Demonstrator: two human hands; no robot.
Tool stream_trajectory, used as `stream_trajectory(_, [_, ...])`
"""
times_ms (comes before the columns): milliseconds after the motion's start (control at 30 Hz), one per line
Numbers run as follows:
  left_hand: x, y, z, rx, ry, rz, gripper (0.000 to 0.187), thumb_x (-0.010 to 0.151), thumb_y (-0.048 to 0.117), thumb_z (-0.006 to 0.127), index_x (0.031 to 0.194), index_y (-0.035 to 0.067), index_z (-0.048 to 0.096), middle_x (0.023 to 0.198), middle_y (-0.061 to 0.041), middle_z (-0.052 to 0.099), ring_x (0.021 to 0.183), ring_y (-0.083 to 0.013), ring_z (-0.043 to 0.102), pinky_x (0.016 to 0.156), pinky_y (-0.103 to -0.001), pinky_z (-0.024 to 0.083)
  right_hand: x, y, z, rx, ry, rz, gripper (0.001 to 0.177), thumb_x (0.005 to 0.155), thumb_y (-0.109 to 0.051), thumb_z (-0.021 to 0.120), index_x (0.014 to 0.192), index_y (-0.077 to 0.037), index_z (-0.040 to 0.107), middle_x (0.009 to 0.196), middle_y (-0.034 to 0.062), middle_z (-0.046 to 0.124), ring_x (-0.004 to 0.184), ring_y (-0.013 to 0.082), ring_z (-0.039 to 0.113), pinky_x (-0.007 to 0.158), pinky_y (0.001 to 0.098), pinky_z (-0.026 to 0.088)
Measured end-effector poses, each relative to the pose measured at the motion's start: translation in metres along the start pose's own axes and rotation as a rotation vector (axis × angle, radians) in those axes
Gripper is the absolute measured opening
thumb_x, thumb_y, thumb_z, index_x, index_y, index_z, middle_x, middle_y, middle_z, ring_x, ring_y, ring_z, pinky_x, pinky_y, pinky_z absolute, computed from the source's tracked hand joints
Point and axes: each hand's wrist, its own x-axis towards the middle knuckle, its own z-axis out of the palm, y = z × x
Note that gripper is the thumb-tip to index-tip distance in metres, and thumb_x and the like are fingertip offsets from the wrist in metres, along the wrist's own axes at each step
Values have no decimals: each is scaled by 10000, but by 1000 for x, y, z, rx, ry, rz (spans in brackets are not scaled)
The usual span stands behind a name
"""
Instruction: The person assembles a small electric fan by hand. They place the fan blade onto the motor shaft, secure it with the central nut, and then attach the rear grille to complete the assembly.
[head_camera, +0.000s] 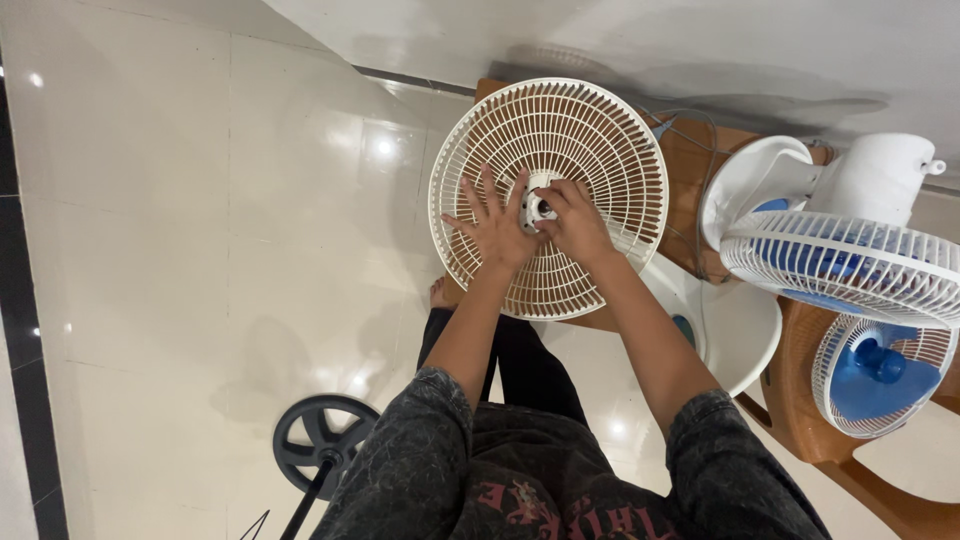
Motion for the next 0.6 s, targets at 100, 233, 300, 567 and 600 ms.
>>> stream_trajectory(100, [0,2,2,-4,-7,-6,1195,669,680,816,1597,514,82,1714,-98,-174,1539,-443,-225,1052,-883,-104,3,2,-2,-52,-49,13,546,769,-120,840,1289,-89,678,1260,101,588,1191,319,548,1007,414,514])
stream_trajectory(233, [2,2,3,-7,-8,-7,1230,646,656,838,1602,521,76,1714,-104,-188,1535,-447,-229,1044,-882,-107,12,-2,-2,-133,-116,32,533,757,-142,826,1270,-77,697,1243,114,598,1185,312,559,981,428,530])
stream_trajectory(300, [3,1,3,-4,10,-3,1235,640,658,841,1603,522,81,1714,-105,-184,1536,-449,-228,1044,-883,-108,18,-8,-3,-203,-107,46,544,757,-237,845,1237,-30,696,1241,158,608,1172,335,564,955,442,526])
stream_trajectory(567, [7,-4,19,-74,11,-8,1264,594,699,844,1605,492,115,1717,-112,-169,1547,-447,-221,1063,-872,-119,35,-30,-21,-445,-296,309,766,825,-623,800,1174,48,673,1147,223,679,1170,350,615,1000,464,517])
stream_trajectory(600, [8,-4,21,-2,150,28,1240,602,681,847,1596,491,131,1699,-124,-164,1520,-459,-221,1023,-875,-121,30,-27,-22,-400,-191,231,782,769,-589,840,1180,51,661,1139,236,664,1149,370,598,979,480,503])
